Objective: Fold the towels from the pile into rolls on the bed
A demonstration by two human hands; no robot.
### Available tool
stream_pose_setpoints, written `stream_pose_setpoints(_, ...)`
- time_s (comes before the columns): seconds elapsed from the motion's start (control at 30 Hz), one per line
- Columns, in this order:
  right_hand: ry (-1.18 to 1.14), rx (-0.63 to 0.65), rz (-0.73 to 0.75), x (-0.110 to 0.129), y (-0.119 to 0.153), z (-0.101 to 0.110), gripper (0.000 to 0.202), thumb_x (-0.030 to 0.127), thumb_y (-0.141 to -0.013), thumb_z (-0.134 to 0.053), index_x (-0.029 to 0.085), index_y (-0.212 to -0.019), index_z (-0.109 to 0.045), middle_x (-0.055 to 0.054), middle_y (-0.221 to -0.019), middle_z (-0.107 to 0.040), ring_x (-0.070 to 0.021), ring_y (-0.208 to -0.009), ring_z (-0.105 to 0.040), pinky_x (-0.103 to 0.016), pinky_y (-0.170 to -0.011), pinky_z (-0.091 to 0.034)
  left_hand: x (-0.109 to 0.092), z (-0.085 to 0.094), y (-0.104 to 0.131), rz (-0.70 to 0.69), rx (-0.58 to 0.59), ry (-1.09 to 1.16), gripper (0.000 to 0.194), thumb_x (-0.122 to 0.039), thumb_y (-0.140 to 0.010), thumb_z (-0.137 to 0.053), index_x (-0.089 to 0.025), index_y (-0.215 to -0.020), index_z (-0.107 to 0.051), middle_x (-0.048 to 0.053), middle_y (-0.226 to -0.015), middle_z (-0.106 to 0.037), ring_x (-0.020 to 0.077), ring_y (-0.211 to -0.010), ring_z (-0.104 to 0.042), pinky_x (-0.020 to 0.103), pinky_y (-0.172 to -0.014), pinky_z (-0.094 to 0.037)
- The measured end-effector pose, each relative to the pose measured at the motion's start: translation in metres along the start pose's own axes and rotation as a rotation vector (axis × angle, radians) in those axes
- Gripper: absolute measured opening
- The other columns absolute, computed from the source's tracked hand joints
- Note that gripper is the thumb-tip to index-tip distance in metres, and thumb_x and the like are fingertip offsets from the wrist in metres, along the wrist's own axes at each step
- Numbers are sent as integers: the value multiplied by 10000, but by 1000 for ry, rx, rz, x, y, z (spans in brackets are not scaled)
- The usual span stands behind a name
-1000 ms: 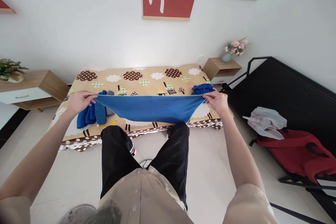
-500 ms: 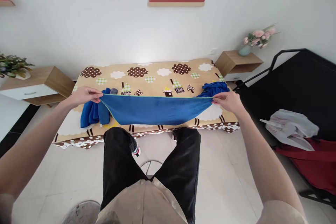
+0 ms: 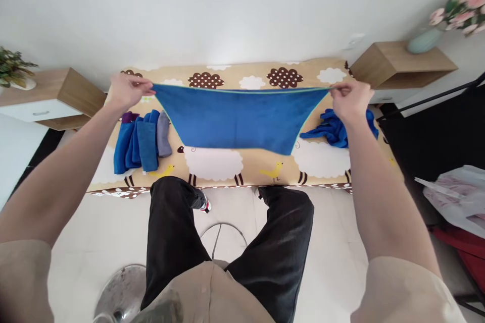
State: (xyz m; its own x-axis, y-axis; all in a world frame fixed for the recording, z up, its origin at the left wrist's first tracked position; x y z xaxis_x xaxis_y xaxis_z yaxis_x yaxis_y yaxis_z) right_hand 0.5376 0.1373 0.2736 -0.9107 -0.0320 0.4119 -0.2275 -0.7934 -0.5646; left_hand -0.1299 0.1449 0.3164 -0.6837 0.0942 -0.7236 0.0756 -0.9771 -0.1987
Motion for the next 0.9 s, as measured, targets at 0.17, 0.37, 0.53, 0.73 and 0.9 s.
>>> stream_pose_setpoints(0.17,-280,-119,105,-5,-5,0,235,144,-979,-674,31,-1180,-721,-257,-1300,-725,-236,-1151,-766,-365,-944,-624,-10,17,8,-307,-284,-137,296,-253,-1043,-610,-13,-1135,-757,85,-1097,-759,122,-886,-746,344,-872,-663)
stream_pose_setpoints(0.37,-358,-146,82,-23,63,-25,163,58,-883,-699,106,-1025,-761,-214,-1190,-772,-264,-1087,-786,-377,-912,-665,39,-3,58,-475,-249,-274,277,-319,-1064,-562,-169,-1114,-789,25,-1081,-774,126,-991,-715,341,-950,-620)
stream_pose_setpoints(0.53,-256,60,-42,-35,146,-60,140,103,-853,-658,151,-917,-774,-159,-1143,-800,-247,-1054,-781,-371,-925,-662,102,-56,104,-447,-38,-314,357,-349,-1049,-489,-194,-1056,-812,62,-1077,-790,174,-948,-748,312,-886,-614)
stream_pose_setpoints(0.73,-155,505,-238,-59,230,-102,177,136,-838,-598,163,-862,-772,-144,-1155,-798,-255,-1003,-779,-413,-971,-639,165,-115,153,-180,439,-434,400,-243,-942,-449,-199,-1043,-833,91,-1223,-777,235,-1092,-741,338,-1055,-568)
stream_pose_setpoints(0.9,15,741,-352,-77,269,-123,191,198,-871,-625,181,-930,-806,-107,-1181,-805,-281,-1040,-776,-439,-1049,-585,198,-147,180,-54,618,-468,390,-253,-935,-464,-210,-994,-847,117,-1214,-779,276,-1138,-738,372,-1092,-549)
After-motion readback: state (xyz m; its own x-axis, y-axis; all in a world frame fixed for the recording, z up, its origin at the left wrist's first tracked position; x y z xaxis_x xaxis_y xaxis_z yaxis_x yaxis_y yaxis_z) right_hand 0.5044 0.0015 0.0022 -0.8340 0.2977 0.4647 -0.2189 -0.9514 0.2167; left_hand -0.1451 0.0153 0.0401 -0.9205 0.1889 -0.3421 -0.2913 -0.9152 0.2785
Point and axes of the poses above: each hand's wrist, its own y-axis away from the middle knuckle, its own z-axis out of the back of the hand, x = y × z, the point moved 1 cm from there along -y, towards the middle knuckle
